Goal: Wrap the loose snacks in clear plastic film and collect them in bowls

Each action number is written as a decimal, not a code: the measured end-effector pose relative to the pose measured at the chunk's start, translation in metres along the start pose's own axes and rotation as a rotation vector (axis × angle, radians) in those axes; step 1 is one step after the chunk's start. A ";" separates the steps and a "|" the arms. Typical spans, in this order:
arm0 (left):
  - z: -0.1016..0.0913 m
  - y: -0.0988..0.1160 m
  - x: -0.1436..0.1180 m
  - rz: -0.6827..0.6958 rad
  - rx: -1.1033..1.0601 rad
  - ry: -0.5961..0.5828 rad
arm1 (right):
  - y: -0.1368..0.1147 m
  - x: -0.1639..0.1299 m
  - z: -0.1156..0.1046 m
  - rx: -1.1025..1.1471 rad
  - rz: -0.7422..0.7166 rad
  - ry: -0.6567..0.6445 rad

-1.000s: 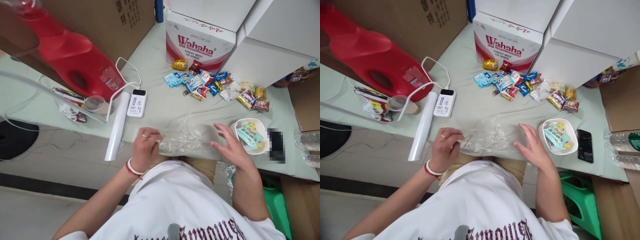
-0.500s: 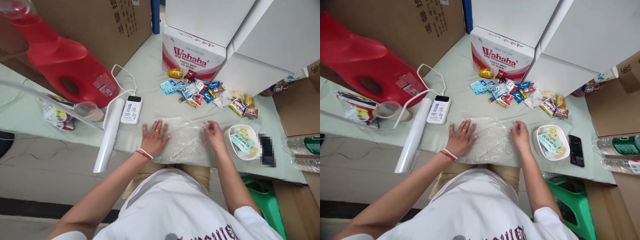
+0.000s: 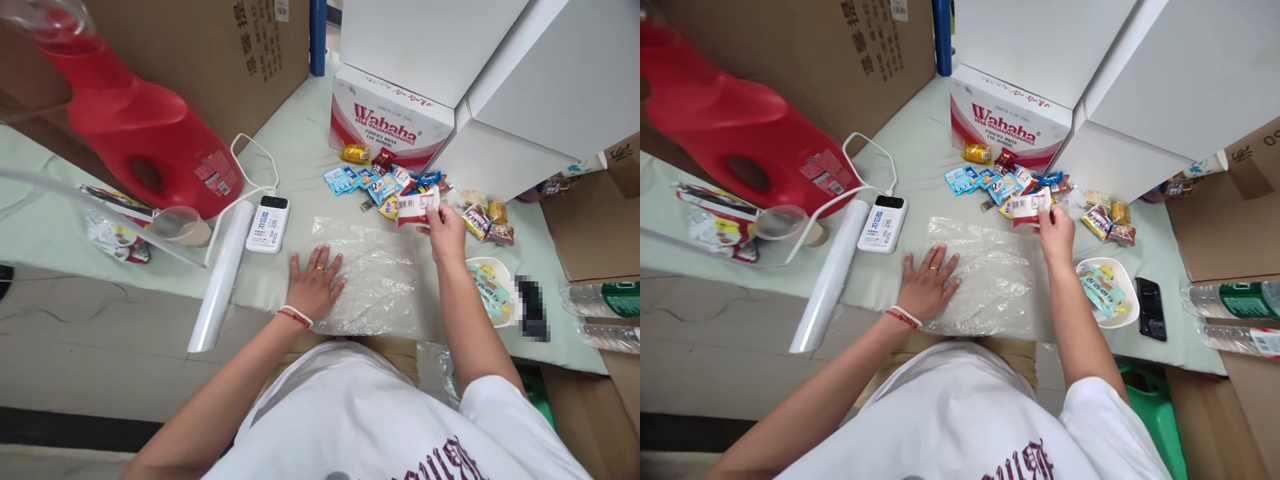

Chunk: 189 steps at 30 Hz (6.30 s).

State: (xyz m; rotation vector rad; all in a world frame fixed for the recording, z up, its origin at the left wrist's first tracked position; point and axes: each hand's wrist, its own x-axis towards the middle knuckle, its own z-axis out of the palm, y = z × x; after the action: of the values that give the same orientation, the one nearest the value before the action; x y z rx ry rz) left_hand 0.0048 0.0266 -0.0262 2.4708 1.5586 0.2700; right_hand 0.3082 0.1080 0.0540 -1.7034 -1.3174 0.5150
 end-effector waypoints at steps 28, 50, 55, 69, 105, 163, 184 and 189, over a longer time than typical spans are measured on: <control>-0.004 0.004 0.002 -0.036 0.020 -0.028 | -0.049 -0.111 0.015 -0.591 -0.303 -0.580; -0.008 -0.034 -0.040 -0.011 -0.042 0.079 | -0.027 0.016 0.063 -0.876 -0.417 -0.555; -0.007 -0.031 -0.039 0.006 -0.021 0.121 | -0.041 0.053 0.107 -1.031 -0.410 -0.654; 0.000 -0.037 -0.044 0.049 -0.113 0.360 | -0.060 -0.008 0.050 -0.691 -0.600 -1.016; -0.030 -0.023 -0.046 0.621 -0.153 0.244 | 0.012 -0.058 -0.014 -0.123 0.122 -0.768; 0.006 0.005 -0.001 0.121 -0.609 0.170 | -0.028 -0.112 0.035 -0.880 -0.799 -1.027; -0.037 -0.059 -0.001 0.292 -0.572 -0.008 | 0.007 -0.118 0.048 -0.605 -0.707 -0.873; -0.021 -0.032 -0.006 -0.215 -0.434 0.240 | 0.003 -0.118 0.046 -0.543 -0.649 -0.919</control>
State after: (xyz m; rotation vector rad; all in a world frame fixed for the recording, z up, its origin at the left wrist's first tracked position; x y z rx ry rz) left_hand -0.0311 0.0364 -0.0148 1.9789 1.6284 0.7984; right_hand 0.2337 0.0181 0.0058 -1.3036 -2.7449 0.5994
